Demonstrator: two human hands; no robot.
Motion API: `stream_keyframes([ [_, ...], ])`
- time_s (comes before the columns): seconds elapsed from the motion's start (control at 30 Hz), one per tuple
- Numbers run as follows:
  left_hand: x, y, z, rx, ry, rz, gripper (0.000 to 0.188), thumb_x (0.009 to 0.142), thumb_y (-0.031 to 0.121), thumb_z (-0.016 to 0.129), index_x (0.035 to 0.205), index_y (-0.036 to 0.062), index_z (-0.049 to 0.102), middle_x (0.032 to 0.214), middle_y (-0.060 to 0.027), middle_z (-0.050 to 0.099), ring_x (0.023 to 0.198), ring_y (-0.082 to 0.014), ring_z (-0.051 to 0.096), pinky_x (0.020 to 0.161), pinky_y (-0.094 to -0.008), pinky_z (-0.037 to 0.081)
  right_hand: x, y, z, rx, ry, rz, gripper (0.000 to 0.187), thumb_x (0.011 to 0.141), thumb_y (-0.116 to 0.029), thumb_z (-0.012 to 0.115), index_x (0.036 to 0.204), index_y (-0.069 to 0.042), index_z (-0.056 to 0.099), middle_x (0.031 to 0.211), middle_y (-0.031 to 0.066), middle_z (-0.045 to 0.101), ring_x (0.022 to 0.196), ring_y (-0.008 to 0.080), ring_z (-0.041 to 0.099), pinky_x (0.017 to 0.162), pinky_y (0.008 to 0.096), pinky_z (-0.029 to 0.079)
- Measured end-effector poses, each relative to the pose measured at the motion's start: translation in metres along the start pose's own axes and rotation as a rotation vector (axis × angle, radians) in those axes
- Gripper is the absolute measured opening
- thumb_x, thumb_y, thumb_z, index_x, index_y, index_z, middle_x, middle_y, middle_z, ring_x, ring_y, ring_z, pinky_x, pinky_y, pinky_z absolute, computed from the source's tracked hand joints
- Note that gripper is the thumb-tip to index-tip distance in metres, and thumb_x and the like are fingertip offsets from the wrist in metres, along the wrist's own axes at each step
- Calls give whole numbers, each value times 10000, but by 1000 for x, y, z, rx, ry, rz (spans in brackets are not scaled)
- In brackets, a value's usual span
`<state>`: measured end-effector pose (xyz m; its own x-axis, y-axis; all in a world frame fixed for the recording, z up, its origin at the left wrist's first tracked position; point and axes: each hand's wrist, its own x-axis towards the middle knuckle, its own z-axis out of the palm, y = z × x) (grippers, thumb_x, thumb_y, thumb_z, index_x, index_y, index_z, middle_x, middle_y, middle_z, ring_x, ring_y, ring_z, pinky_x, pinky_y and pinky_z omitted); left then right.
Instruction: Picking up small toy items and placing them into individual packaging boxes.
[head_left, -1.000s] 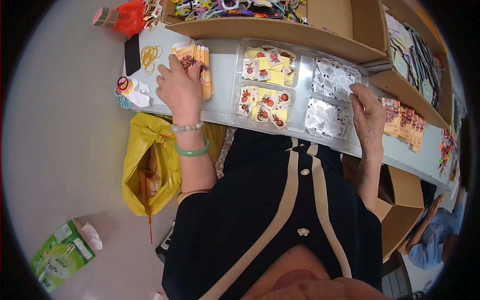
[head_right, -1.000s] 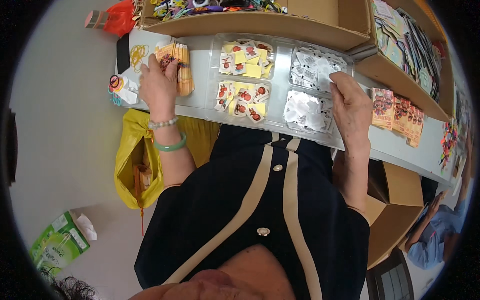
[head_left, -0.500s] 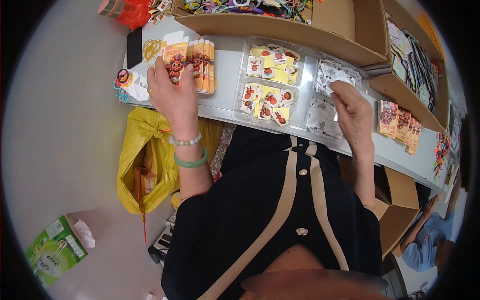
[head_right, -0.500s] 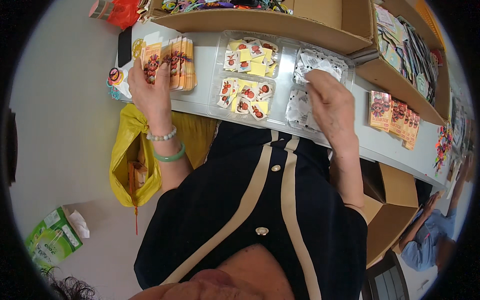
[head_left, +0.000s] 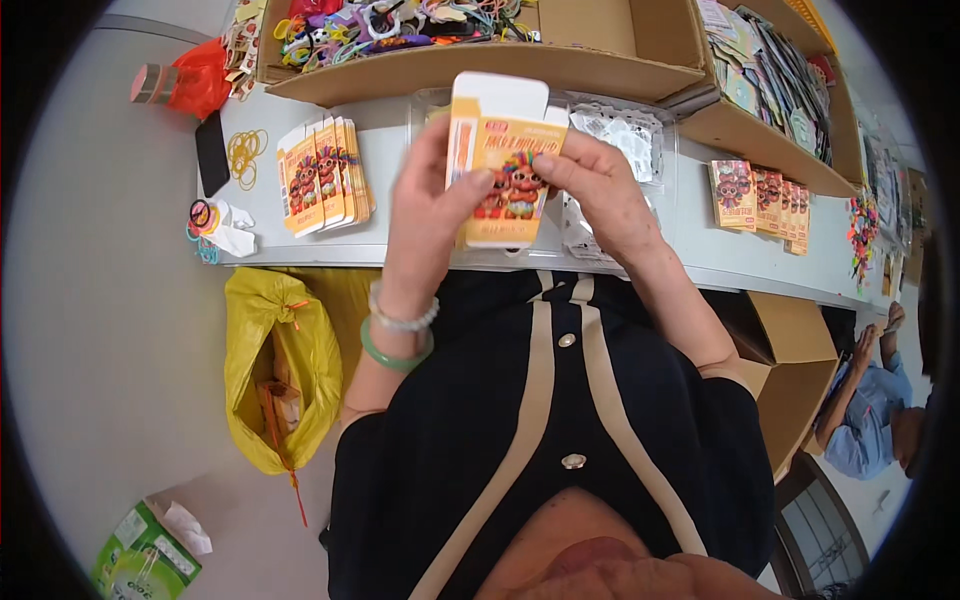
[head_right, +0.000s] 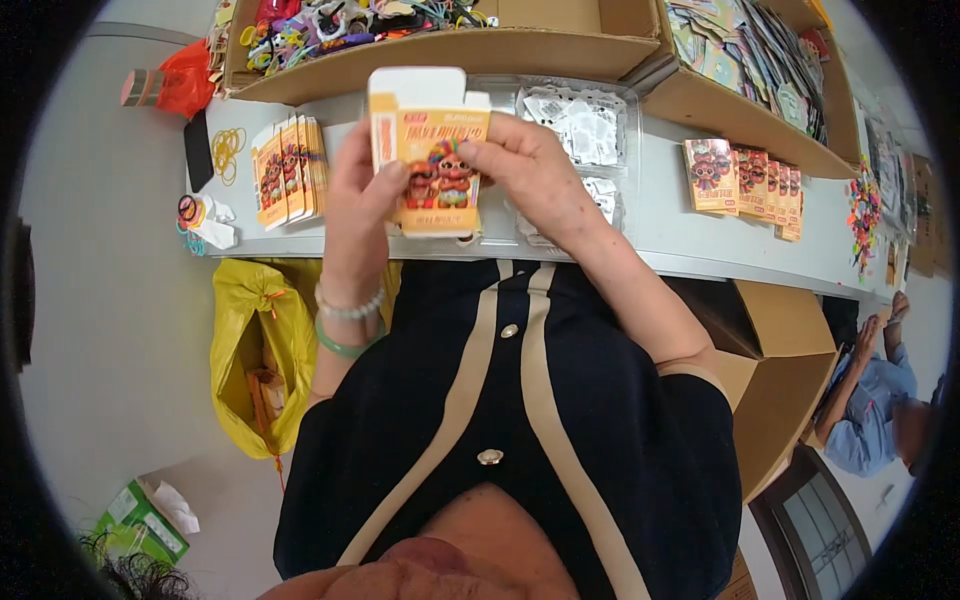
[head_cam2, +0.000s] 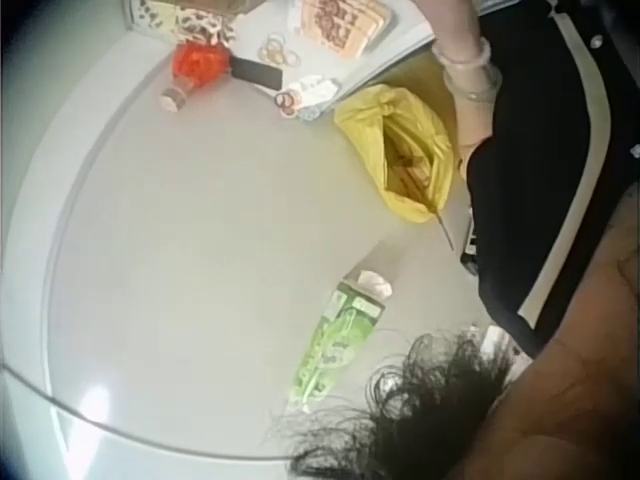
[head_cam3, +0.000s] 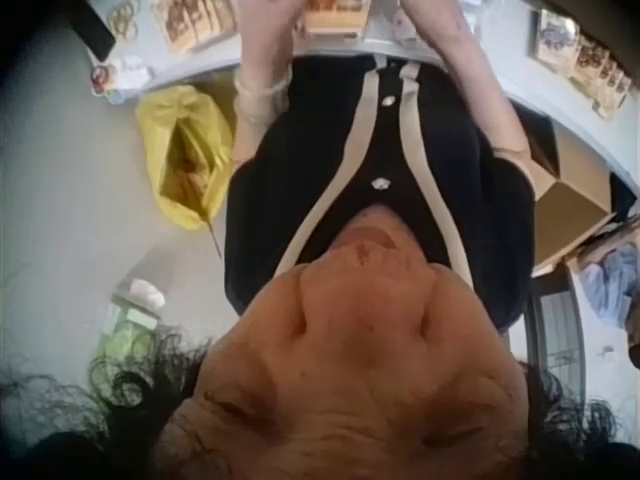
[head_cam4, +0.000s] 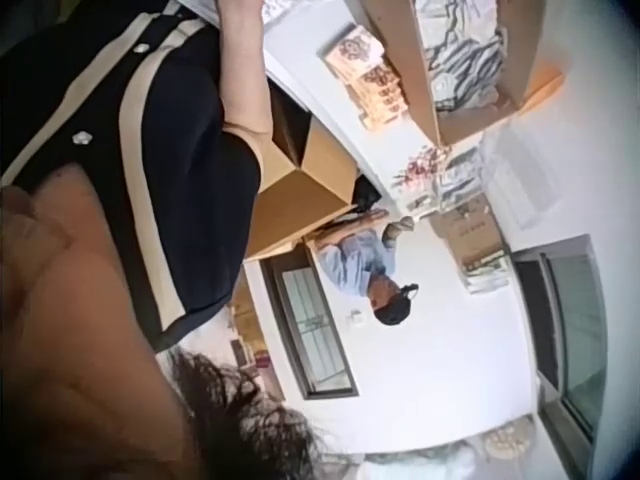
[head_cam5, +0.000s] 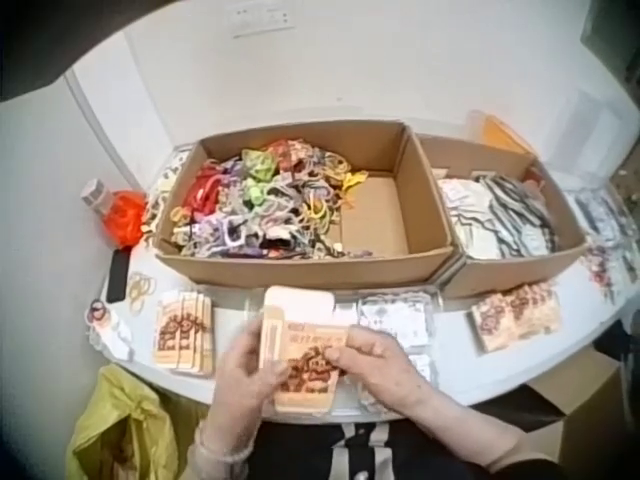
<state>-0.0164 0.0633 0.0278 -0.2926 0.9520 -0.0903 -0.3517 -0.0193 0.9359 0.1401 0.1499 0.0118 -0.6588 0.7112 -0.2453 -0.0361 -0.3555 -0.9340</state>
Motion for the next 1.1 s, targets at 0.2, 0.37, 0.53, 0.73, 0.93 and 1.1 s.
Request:
stream_keyframes([
  [0.2, 11, -28, 14, -354, -205, -407, 379, 928, 168, 549, 1251, -16, 472, 1162, -75, 582, 1060, -172, 570, 911, -330, 469, -9, 0, -1, -870, 340, -602, 442, 796, -23, 617, 1226, -7, 518, 1171, 166, 564, 1047, 265, 562, 902, 349, 448],
  [0.37, -4, -24, 4, -52, -117, -417, 461, 910, 157, 569, 1318, 7, 415, 1273, -104, 509, 1155, -204, 515, 986, -364, 421, 1, 5, -15, -831, 118, -735, 364, 755, -69, 641, 1114, -76, 584, 1335, 229, 398, 1253, 397, 380, 1016, 402, 361],
  [0.53, -1, -40, -18, -523, -261, -471, 727, 781, 274, 717, 1363, 37, 351, 1302, -161, 482, 1206, -302, 478, 1024, -470, 387, -2, -18, -28, -66, -406, -188, 145, 741, -44, 670, 864, -46, 593, 1349, 130, 395, 1195, 230, 447, 907, 330, 427],
  [0.73, 3, -26, 23, -258, -89, -423, 1032, 552, 349, 875, 1377, 80, 317, 1107, -80, 570, 926, -175, 606, 552, -225, 507, -15, -23, -38, 56, -119, -442, 399, 757, -124, 723, 1136, -50, 624, 1383, 96, 406, 1214, 212, 446, 1023, 357, 343],
  [0.93, 12, -34, 18, -547, -432, -469, 929, 685, 463, 786, 1382, 61, 322, 1334, -145, 465, 1072, -202, 567, 843, -320, 516, -25, -14, -47, -42, -283, -96, 423, 777, -116, 705, 1185, -71, 602, 1412, 106, 403, 1250, 240, 433, 1056, 352, 329],
  [1.1, 19, -41, 20, -197, -131, -83, 643, 811, 427, 694, 1238, 15, 445, 1119, -66, 573, 1018, -161, 575, 877, -294, 473, -17, -2, -47, -378, -103, -454, 330, 778, -130, 707, 1083, -30, 630, 1144, 106, 589, 1045, 225, 561, 871, 327, 444],
])
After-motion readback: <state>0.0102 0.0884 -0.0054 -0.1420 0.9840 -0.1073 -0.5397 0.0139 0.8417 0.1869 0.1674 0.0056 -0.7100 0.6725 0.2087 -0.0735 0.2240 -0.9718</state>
